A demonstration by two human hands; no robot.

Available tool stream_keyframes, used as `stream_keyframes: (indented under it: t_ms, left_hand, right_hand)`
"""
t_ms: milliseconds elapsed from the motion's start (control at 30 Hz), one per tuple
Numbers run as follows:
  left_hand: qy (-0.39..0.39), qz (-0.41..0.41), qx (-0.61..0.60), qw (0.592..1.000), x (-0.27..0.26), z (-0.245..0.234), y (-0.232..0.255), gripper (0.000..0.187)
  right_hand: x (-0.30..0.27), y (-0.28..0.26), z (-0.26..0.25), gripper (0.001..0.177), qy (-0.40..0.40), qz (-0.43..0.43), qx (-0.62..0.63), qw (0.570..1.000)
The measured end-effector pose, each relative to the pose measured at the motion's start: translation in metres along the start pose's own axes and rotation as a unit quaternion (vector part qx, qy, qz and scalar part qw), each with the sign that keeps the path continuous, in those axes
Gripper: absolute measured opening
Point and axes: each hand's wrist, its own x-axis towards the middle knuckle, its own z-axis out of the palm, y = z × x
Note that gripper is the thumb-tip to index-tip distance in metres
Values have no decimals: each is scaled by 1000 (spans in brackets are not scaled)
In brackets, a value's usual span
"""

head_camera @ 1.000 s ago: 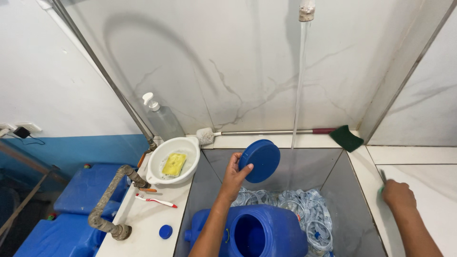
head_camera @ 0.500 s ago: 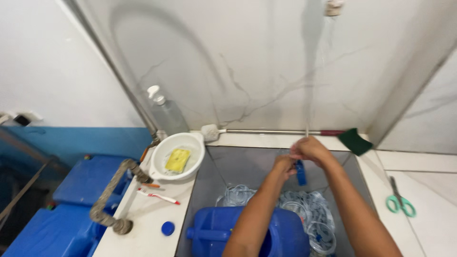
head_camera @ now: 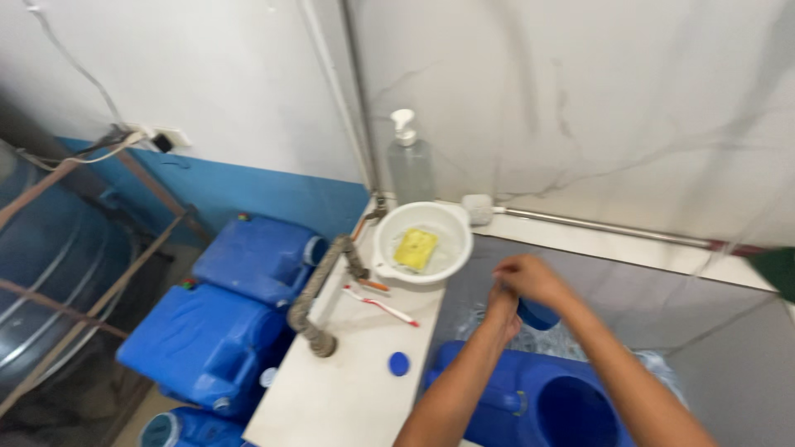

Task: The person cleans a large blue plastic container by cutting off the plastic seal with scissors, scrubbing the lid and container with a toothbrush and sponge, and rinsing it under running water. The person then places the cleaned container on the floor next to other containers.

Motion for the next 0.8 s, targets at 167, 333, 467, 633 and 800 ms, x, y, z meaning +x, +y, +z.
stream_keyframes:
  t_ms: [167, 333, 467, 633, 800]
  left_hand:
    - [128, -61, -37, 989, -57, -86, 44, 32]
    - [138, -93, -5, 986, -68, -129, 56, 32]
    - [123, -83, 36, 988, -68, -130, 68, 33]
    - [2, 8, 205, 979, -80, -114, 87, 34]
    - [-45, 47, 354, 933, -87, -99, 126, 27]
  right_hand:
    - [38, -113, 202, 32, -144, -104, -158, 971]
    - [28, -154, 239, 21, -102, -124, -207, 965]
    - [19, -187, 173, 36, -44, -153, -163, 974]
    - [53, -171, 70, 27, -8, 110, -304, 946]
    - [73, -174, 49, 23, -48, 92, -387, 916]
